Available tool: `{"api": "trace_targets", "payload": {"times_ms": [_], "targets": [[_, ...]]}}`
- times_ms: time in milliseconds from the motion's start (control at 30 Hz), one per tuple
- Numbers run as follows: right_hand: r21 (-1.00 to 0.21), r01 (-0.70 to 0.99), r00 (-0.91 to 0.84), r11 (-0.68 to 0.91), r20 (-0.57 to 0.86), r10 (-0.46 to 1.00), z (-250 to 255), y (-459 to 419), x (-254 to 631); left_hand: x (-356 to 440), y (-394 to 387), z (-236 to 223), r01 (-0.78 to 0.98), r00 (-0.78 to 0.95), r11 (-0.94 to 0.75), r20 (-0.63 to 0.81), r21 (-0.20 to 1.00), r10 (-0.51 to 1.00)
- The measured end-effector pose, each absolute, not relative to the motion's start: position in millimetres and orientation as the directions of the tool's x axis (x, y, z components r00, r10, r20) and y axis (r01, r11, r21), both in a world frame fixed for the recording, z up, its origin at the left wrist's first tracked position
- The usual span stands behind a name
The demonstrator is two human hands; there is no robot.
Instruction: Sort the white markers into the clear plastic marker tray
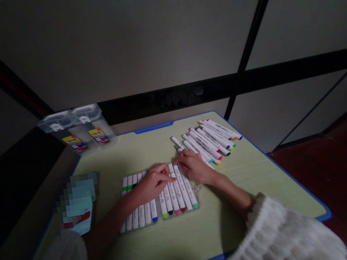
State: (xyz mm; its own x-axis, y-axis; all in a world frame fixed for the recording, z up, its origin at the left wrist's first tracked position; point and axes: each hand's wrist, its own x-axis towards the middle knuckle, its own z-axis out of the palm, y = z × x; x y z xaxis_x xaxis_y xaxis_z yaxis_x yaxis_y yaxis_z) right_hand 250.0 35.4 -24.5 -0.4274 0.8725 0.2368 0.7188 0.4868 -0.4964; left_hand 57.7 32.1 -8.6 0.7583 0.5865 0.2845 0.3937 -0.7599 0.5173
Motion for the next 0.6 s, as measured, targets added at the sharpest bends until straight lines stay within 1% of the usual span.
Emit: {"api": "trace_targets", "payload": {"times_ms": [600], "targets": [[-0.527, 0.702, -0.433, 0.480, 0.220, 0.874, -19.8, 34.8, 250.9, 59.0, 31.7, -7.0, 0.378, 0.772, -0.762, 0.275, 0.526, 0.573]]}}
